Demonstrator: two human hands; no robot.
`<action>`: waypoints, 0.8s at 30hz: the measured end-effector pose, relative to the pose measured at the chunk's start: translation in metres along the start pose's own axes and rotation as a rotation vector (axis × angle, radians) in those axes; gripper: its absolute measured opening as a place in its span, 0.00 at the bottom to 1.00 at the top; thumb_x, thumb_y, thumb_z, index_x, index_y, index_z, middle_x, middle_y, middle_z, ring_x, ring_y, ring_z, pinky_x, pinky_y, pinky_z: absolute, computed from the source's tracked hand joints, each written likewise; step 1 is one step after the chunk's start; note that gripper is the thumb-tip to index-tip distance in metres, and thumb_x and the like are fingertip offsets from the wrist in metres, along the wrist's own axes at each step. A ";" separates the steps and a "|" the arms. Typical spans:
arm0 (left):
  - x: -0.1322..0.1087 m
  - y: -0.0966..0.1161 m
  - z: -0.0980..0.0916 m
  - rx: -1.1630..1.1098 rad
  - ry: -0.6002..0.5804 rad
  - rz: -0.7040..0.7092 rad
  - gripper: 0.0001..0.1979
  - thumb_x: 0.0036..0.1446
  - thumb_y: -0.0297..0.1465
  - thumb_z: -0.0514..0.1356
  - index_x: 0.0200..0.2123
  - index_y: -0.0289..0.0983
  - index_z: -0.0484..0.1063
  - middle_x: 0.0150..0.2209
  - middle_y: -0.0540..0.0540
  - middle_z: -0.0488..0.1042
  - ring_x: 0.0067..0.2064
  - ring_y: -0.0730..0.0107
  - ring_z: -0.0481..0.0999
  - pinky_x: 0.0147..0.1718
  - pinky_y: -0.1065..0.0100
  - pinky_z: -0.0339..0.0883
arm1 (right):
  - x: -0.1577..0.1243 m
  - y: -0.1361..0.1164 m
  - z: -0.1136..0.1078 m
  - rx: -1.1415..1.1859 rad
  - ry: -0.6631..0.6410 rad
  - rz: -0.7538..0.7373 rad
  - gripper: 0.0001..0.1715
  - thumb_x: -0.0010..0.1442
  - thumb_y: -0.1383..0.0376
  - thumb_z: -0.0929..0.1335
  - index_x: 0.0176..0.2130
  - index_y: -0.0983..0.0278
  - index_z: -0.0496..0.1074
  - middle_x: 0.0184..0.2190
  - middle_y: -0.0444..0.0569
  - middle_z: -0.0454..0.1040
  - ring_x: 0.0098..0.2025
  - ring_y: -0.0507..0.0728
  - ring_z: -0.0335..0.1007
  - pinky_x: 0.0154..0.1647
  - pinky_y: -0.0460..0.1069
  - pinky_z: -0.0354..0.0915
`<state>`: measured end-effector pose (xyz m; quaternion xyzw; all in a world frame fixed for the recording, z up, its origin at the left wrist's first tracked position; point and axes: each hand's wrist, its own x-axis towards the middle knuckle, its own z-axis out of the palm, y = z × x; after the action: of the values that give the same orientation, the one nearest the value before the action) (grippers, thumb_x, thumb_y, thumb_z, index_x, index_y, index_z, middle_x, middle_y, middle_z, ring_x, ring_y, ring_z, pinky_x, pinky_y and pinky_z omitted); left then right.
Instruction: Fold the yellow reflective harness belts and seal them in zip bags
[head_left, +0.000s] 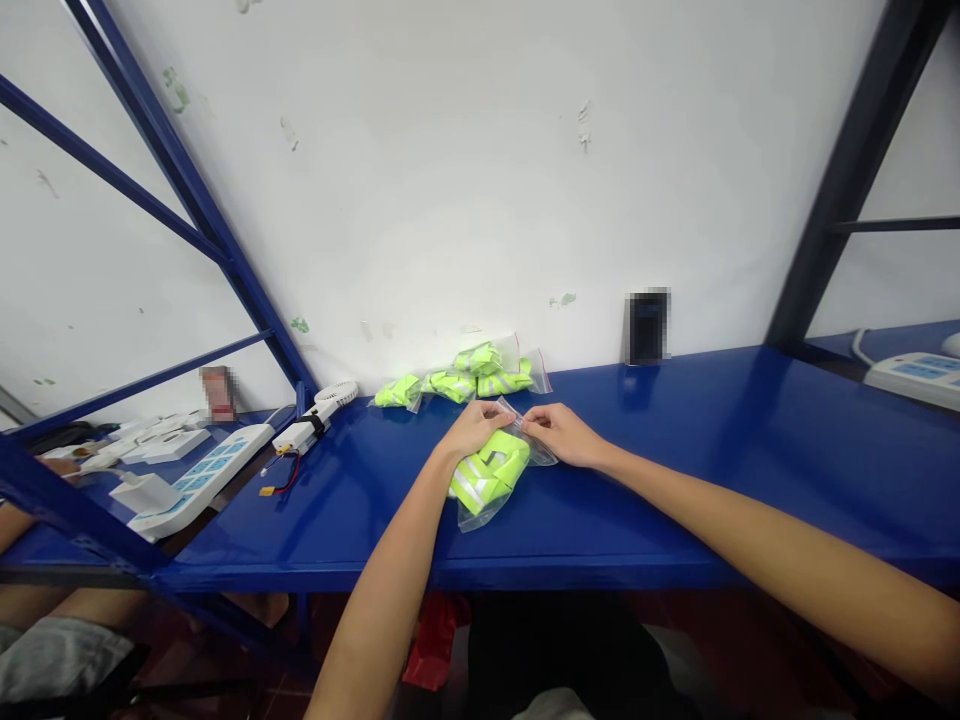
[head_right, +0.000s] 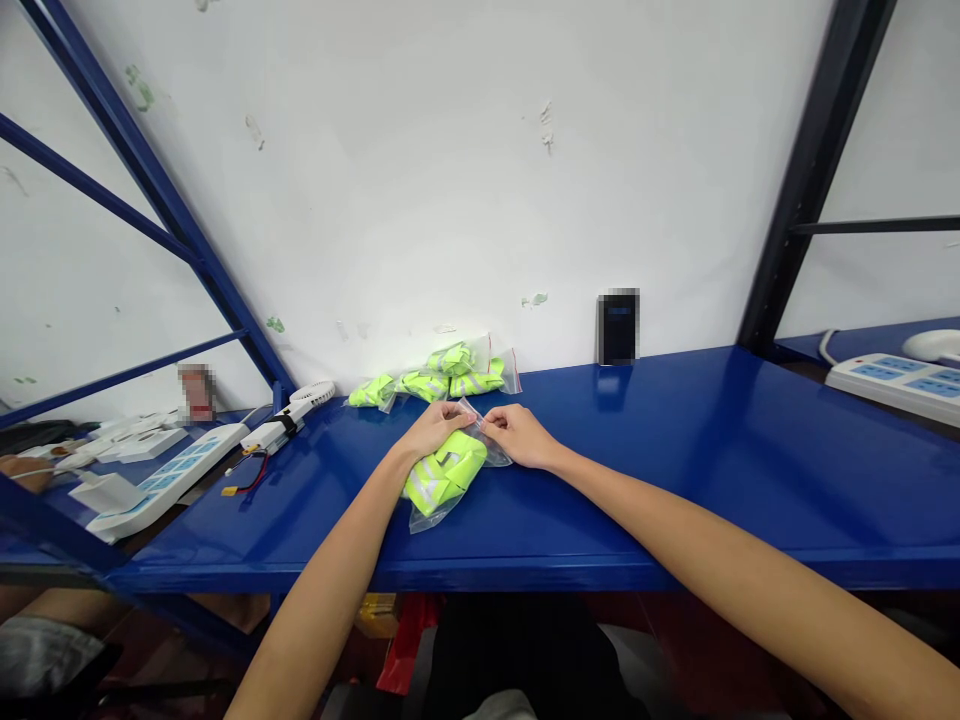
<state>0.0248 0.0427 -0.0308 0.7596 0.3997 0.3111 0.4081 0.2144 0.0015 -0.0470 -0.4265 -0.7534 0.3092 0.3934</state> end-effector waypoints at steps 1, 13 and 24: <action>0.000 0.000 0.000 0.010 -0.002 0.010 0.16 0.51 0.42 0.62 0.24 0.34 0.72 0.26 0.49 0.70 0.27 0.74 0.66 0.29 0.70 0.58 | 0.000 0.000 0.000 -0.007 0.001 -0.002 0.16 0.58 0.57 0.64 0.28 0.65 0.72 0.22 0.46 0.71 0.25 0.53 0.65 0.27 0.47 0.57; -0.002 0.003 0.004 0.034 -0.011 0.100 0.16 0.53 0.42 0.61 0.27 0.33 0.75 0.33 0.45 0.75 0.34 0.68 0.71 0.35 0.68 0.62 | 0.000 -0.001 0.005 0.021 0.059 -0.009 0.20 0.59 0.52 0.63 0.30 0.66 0.70 0.22 0.45 0.68 0.24 0.51 0.59 0.25 0.46 0.55; 0.002 -0.008 -0.002 0.118 0.215 0.056 0.25 0.59 0.47 0.52 0.20 0.35 0.72 0.24 0.47 0.73 0.29 0.68 0.70 0.34 0.68 0.61 | -0.003 -0.003 -0.009 0.208 -0.170 0.195 0.20 0.59 0.54 0.63 0.23 0.64 0.65 0.15 0.42 0.64 0.17 0.50 0.61 0.18 0.46 0.55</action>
<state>0.0210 0.0477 -0.0365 0.7554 0.4372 0.3780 0.3087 0.2220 -0.0013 -0.0412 -0.4269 -0.7030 0.4571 0.3385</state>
